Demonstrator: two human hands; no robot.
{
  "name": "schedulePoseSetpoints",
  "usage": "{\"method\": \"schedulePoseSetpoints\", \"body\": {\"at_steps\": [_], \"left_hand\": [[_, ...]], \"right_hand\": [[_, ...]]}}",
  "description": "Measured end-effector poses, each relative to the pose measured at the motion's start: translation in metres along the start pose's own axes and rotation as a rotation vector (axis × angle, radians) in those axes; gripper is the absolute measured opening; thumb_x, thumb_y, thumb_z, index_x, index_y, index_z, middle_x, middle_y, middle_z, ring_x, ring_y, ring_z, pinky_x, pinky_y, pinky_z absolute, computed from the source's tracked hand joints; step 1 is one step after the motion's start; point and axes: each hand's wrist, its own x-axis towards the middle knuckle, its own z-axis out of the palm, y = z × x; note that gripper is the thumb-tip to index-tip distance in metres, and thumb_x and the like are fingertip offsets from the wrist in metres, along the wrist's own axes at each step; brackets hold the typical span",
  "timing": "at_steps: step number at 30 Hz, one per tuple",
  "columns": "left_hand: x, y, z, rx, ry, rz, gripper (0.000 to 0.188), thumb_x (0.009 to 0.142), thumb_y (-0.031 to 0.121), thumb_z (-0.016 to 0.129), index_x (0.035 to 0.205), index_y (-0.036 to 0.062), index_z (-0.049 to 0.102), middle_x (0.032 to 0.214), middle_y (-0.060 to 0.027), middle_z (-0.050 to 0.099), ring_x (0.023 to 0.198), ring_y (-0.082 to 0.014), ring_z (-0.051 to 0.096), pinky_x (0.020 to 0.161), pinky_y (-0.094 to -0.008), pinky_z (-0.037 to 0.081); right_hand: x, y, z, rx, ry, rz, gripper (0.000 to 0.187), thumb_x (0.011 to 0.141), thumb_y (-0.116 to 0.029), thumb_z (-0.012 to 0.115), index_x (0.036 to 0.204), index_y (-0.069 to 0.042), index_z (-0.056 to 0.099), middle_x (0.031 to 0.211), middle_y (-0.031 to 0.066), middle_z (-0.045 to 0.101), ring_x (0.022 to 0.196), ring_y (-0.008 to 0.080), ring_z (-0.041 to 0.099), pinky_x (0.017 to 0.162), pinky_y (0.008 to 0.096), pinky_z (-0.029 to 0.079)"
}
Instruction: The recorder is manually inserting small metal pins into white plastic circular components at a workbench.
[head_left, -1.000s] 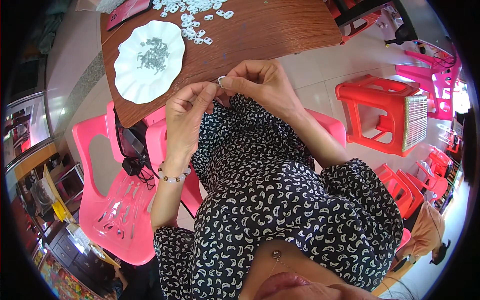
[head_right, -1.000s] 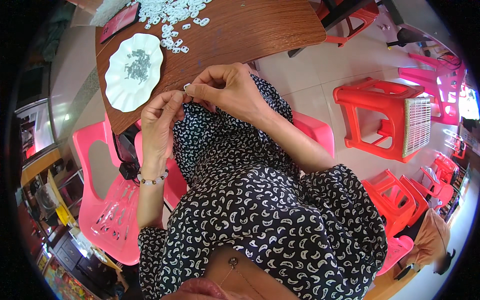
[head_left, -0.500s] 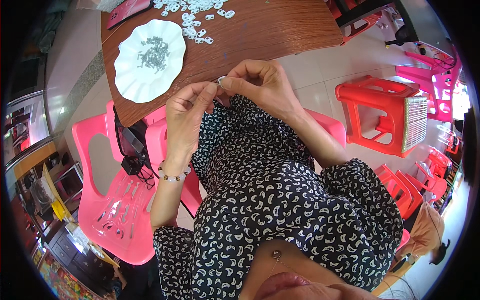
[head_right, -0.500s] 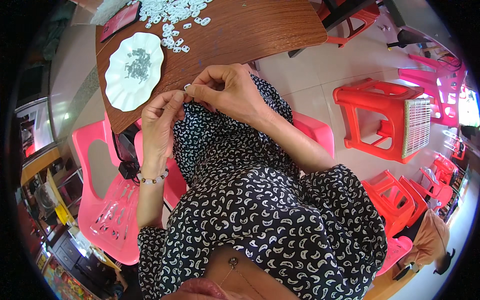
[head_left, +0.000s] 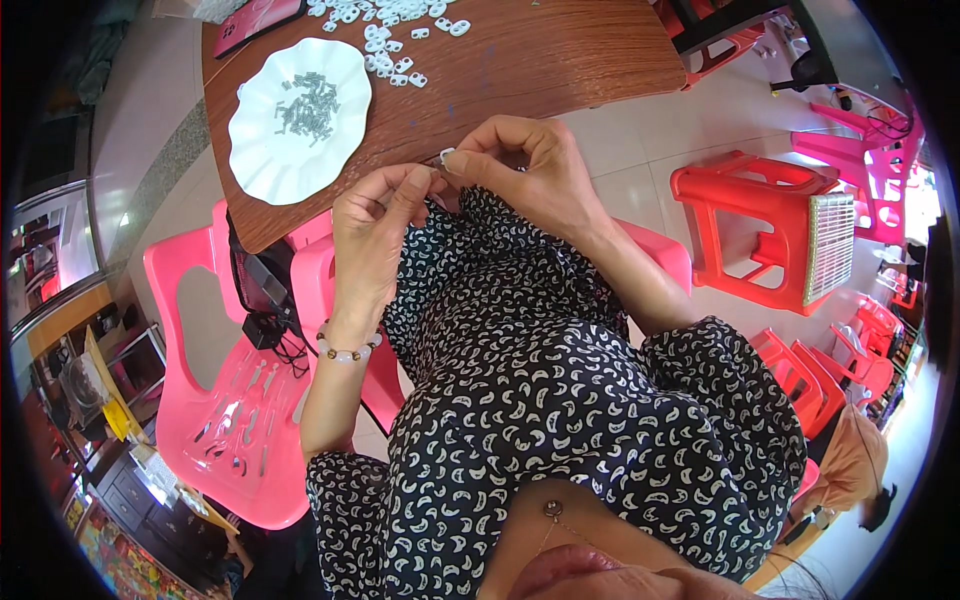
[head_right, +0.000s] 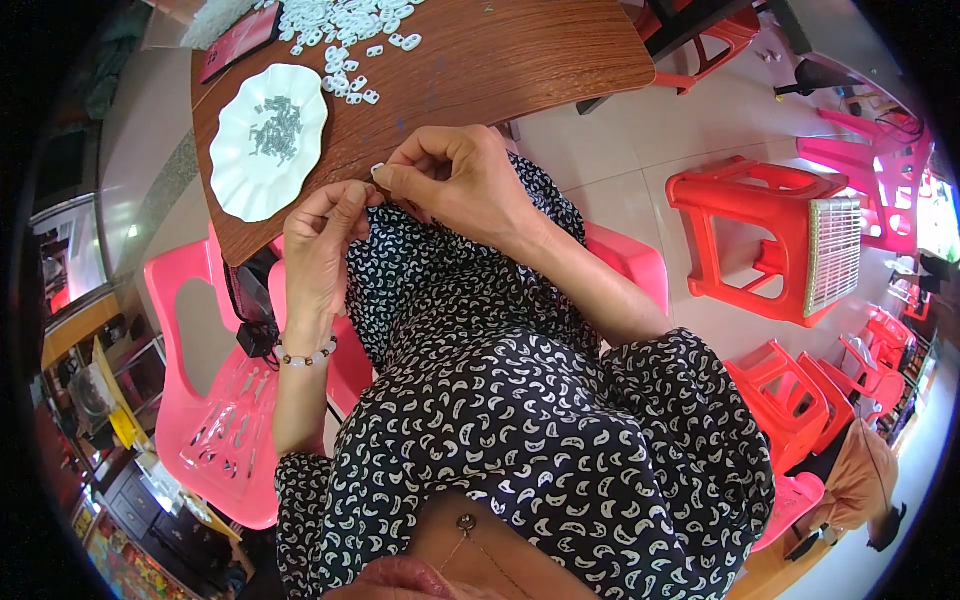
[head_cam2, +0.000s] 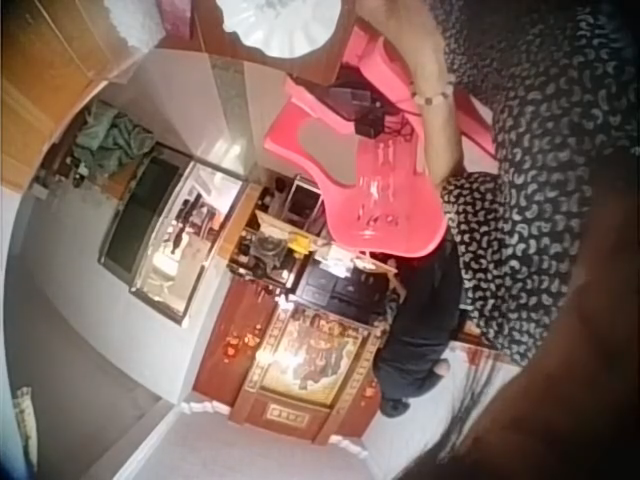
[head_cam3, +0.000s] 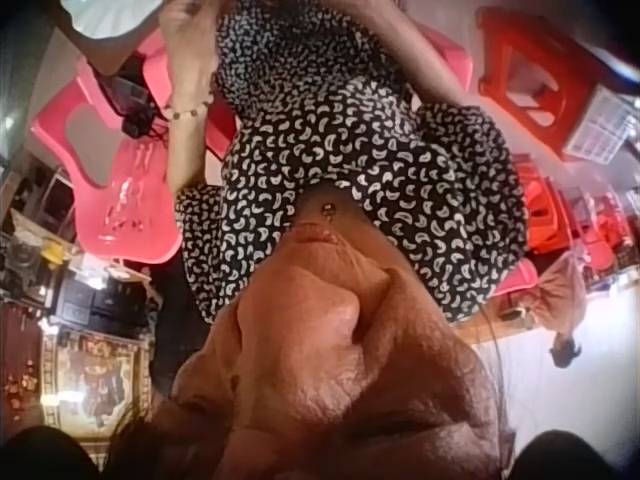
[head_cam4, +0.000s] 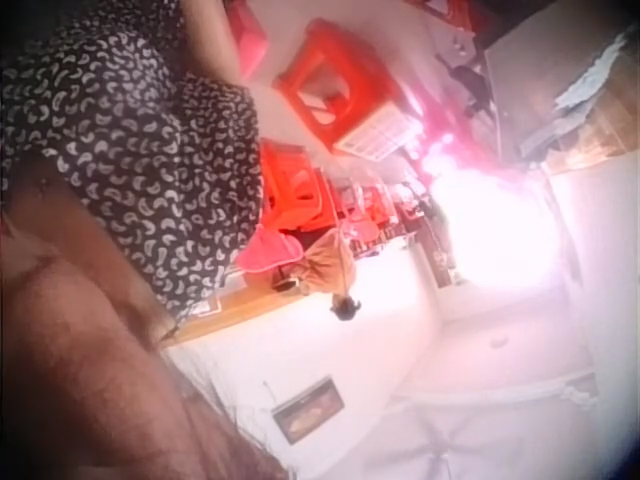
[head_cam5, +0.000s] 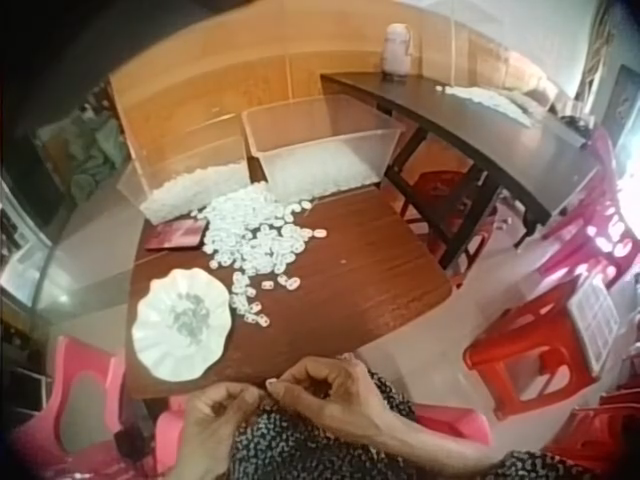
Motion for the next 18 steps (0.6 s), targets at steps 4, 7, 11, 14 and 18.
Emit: {"method": "schedulePoseSetpoints", "body": {"at_steps": [4, 7, 11, 14, 18], "left_hand": [[0.0001, -0.0004, 0.0002, -0.002, -0.012, 0.005, 0.019, 0.09, 0.018, 0.068, 0.095, 0.0002, 0.07, 0.084, -0.0037, 0.071, 0.064, -0.0042, 0.05, 0.059, -0.018, 0.041], [0.0001, -0.001, 0.0002, -0.005, -0.011, 0.002, 0.02, 0.09, 0.019, 0.068, 0.095, 0.0004, 0.07, 0.083, -0.0037, 0.071, 0.064, -0.0042, 0.05, 0.059, -0.0181, 0.042], [-0.0003, -0.002, -0.0001, -0.006, -0.004, -0.004, 0.021, 0.09, 0.02, 0.069, 0.095, 0.0005, 0.07, 0.084, -0.0039, 0.071, 0.063, -0.0042, 0.051, 0.059, -0.0183, 0.042], [0.0, -0.0019, 0.0, -0.005, -0.003, -0.007, 0.021, 0.09, 0.02, 0.069, 0.095, 0.0005, 0.07, 0.084, -0.0039, 0.071, 0.064, -0.004, 0.051, 0.059, -0.0181, 0.042], [-0.0003, -0.0008, 0.001, -0.019, -0.004, -0.012, 0.02, 0.09, 0.02, 0.069, 0.095, 0.0005, 0.07, 0.083, -0.0037, 0.071, 0.064, -0.004, 0.051, 0.059, -0.018, 0.042]], "right_hand": [[-0.0004, 0.0, -0.0003, 0.004, -0.031, -0.007, 0.016, 0.087, -0.015, 0.069, 0.087, 0.001, 0.068, 0.077, 0.0033, 0.069, 0.072, 0.006, 0.063, 0.065, 0.02, 0.05], [-0.0002, 0.0008, 0.0006, -0.005, -0.031, -0.01, 0.016, 0.087, -0.015, 0.069, 0.087, 0.001, 0.067, 0.076, 0.0031, 0.069, 0.072, 0.0057, 0.063, 0.065, 0.0199, 0.05], [-0.0002, 0.002, 0.0006, -0.03, -0.035, -0.012, 0.016, 0.087, -0.014, 0.069, 0.087, 0.001, 0.067, 0.076, 0.0032, 0.069, 0.071, 0.0057, 0.063, 0.065, 0.0201, 0.05], [-0.0007, 0.001, 0.001, 0.01, -0.026, -0.013, 0.016, 0.087, -0.014, 0.069, 0.087, 0.001, 0.067, 0.076, 0.0034, 0.069, 0.072, 0.0059, 0.063, 0.066, 0.0201, 0.05], [-0.0007, 0.0008, 0.0001, -0.01, -0.033, -0.012, 0.017, 0.087, -0.015, 0.069, 0.087, 0.002, 0.067, 0.076, 0.0039, 0.069, 0.072, 0.0062, 0.064, 0.066, 0.0203, 0.05]]}}
